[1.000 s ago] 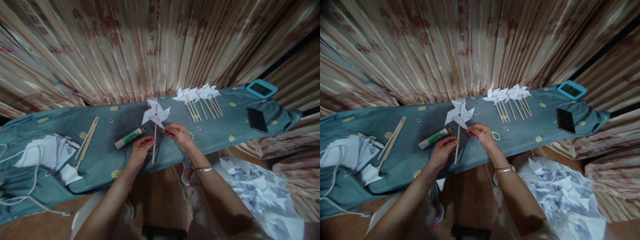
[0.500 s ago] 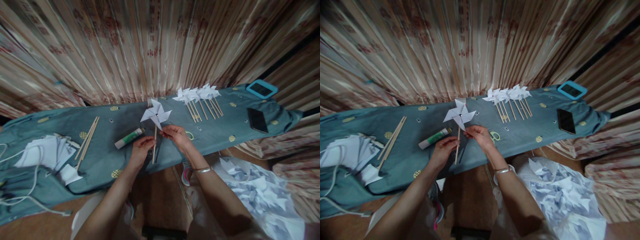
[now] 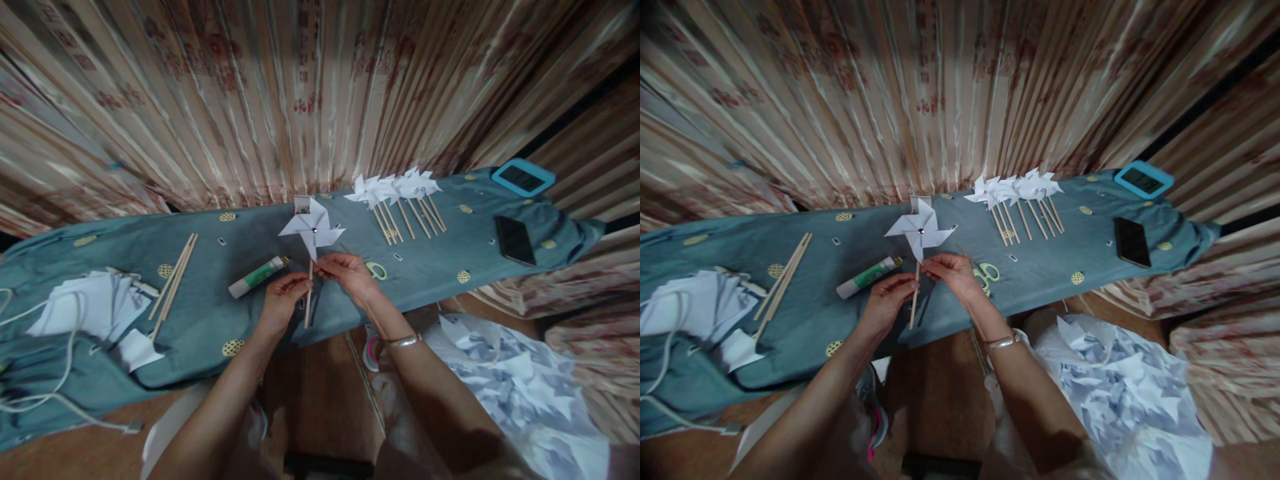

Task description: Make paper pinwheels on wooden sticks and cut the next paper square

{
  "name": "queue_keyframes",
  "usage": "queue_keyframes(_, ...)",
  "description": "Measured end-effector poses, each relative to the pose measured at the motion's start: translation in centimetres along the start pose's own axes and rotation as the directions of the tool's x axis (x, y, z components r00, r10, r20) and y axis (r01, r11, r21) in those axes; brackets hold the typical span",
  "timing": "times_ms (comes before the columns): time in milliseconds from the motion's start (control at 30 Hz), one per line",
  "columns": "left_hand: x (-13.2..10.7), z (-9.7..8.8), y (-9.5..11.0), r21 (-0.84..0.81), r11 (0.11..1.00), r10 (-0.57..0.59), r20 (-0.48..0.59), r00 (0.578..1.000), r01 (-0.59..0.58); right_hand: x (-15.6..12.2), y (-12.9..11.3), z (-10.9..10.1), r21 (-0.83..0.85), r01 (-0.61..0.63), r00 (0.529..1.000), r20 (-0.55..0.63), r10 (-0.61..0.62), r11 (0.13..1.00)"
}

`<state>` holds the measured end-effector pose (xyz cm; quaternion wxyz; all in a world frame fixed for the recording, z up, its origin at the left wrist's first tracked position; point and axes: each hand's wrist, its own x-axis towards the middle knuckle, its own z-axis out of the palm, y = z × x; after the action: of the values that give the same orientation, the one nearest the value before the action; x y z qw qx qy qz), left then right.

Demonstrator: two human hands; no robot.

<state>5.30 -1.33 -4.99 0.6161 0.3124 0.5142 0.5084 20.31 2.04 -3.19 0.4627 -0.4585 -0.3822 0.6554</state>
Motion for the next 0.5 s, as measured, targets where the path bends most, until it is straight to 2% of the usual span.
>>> queue_keyframes(133, 0.1, -0.1, 0.1, 0.004, 1.000, 0.000, -0.005, 1.000, 0.000, -0.2, -0.2, -0.3, -0.058, 0.002, 0.999, 0.037, 0.001, 0.998)
queue_keyframes(233, 0.1, -0.2, 0.0, -0.002, 1.000, -0.009, -0.019, 1.000, 0.009, 0.0, -0.7, -1.0, -0.064, -0.020, 1.000, 0.019, 0.021, 0.998)
queue_keyframes(333, 0.0, -0.2, -0.1, -0.002, 1.000, -0.025, -0.022, 0.999, 0.025, 0.4, -1.3, -1.9, -0.009, -0.020, 0.998, -0.063, 0.019, 1.000)
queue_keyframes(500, -0.5, 0.1, -0.4, 0.010, 0.998, -0.059, 0.016, 0.998, 0.058, 1.3, -2.0, -3.2, 0.105, 0.079, 0.964, -0.261, -0.049, 0.991)
